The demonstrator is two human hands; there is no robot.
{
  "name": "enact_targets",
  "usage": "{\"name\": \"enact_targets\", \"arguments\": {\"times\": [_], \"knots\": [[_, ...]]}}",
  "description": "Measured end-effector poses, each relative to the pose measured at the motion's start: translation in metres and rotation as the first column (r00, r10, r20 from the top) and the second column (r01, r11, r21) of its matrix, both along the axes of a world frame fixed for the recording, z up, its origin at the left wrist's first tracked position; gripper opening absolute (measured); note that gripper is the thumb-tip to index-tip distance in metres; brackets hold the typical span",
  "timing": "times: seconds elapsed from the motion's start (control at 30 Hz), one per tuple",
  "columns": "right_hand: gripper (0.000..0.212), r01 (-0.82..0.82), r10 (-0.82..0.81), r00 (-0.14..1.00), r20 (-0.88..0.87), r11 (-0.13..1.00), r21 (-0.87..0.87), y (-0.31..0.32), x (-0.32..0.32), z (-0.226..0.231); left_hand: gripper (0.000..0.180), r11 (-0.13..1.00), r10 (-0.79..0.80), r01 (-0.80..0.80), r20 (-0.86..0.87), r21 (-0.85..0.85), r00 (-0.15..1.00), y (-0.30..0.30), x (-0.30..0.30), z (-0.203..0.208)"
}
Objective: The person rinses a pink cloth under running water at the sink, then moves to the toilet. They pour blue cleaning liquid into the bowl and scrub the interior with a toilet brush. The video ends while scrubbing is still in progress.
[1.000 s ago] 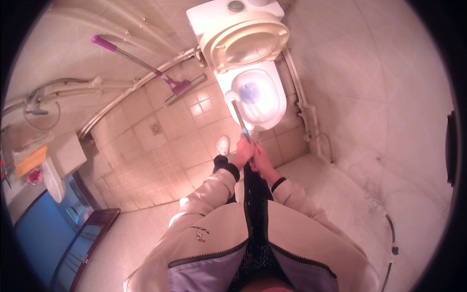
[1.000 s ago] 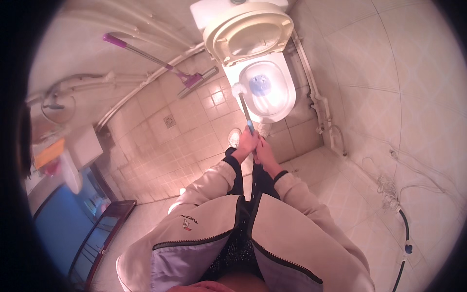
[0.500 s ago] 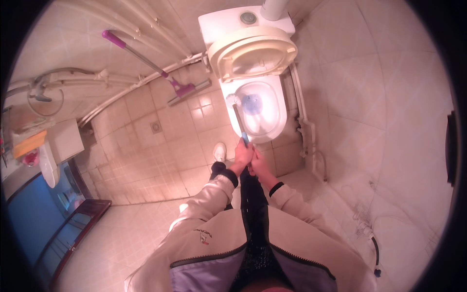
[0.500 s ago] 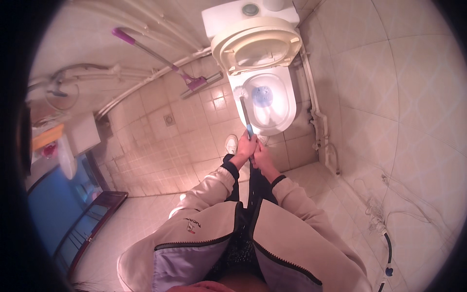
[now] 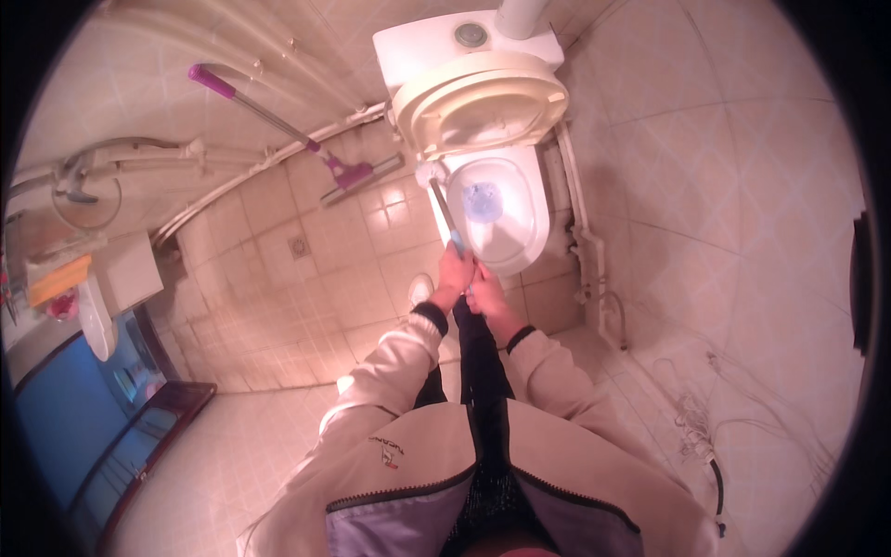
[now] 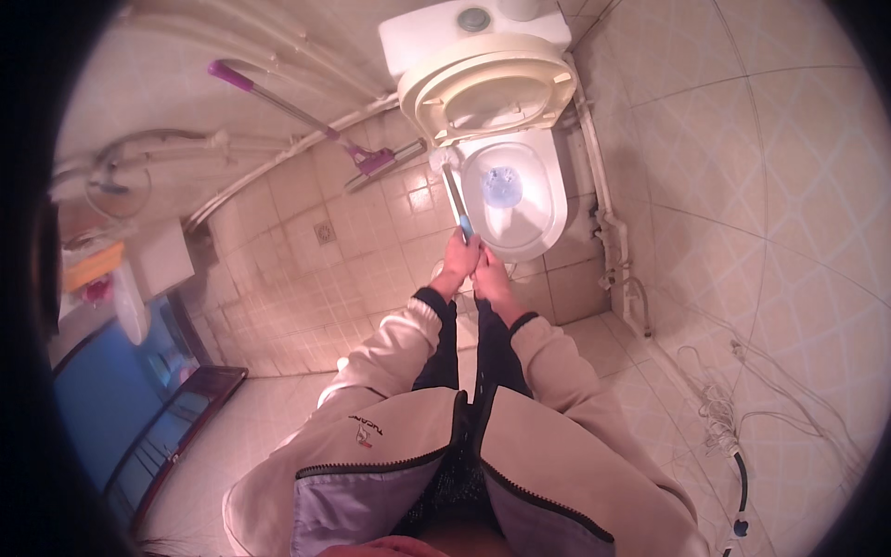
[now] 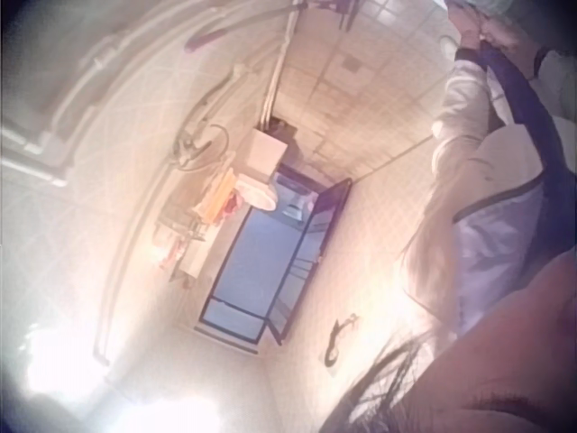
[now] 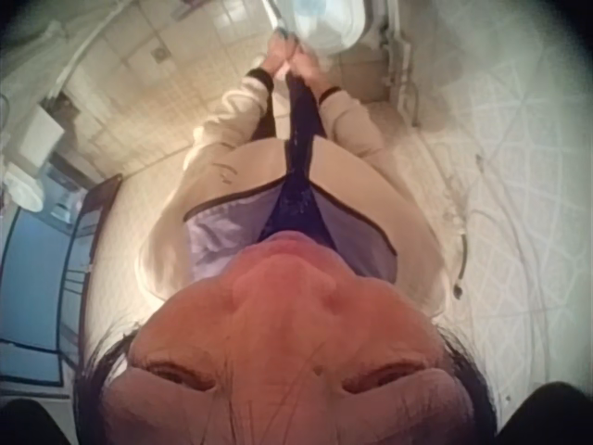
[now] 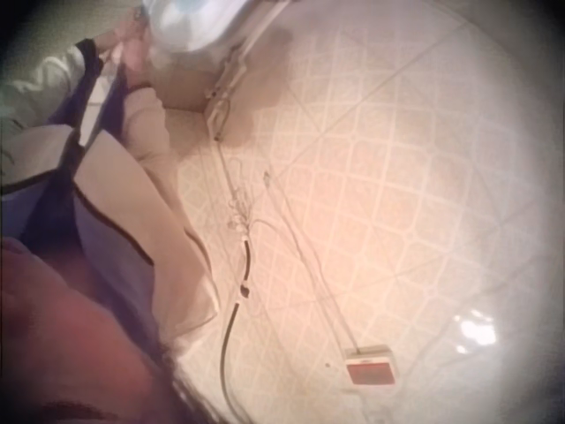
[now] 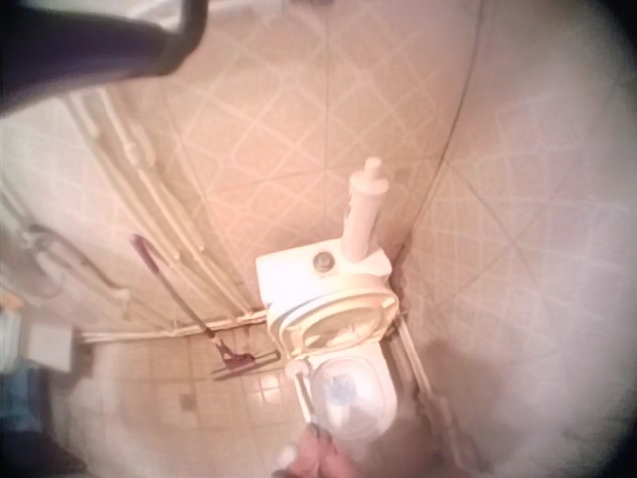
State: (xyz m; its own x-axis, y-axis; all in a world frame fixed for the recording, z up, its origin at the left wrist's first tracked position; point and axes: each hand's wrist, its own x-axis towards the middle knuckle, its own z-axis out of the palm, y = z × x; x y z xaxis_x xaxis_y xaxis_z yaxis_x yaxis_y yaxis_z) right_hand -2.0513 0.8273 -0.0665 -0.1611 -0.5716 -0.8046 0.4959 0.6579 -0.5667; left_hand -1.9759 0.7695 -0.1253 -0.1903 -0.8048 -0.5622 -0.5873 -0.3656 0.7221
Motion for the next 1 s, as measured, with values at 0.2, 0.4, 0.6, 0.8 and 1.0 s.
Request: {"name": "enact_targets", "arguments": {"times": [0.2,0.4,0.6,0.8,1.0], "knots": [[0.036,-0.029,0.028,1.000,0.014,0.997,0.078,0.004,0.002,-0.005,0.042,0.995,-0.021,0.016,0.053,0.098,0.998,0.002,-0.001,0.006],[0.037,-0.052,0.050,0.999,0.016,0.994,0.097,0.003,-0.002,-0.013,0.042,0.993,0.055,-0.055,-0.001,0.109,0.998,-0.016,-0.008,0.011],[0.037,-0.087,0.086,0.996,0.012,0.971,0.221,0.013,-0.004,-0.009,0.040,0.995,-0.018,0.010,0.079,0.103,0.997,0.005,-0.009,0.007],[0.037,0.024,-0.024,0.998,0.050,1.000,0.005,0.004,-0.020,-0.010,0.042,1.000,0.010,-0.009,0.044,-0.021,0.999,-0.003,-0.022,-0.008],[0.037,0.118,-0.170,0.979,0.109,0.919,0.375,0.081,-0.039,-0.024,0.055,0.913,-0.153,0.158,-0.042,0.375,0.987,0.087,-0.033,-0.039]]}}
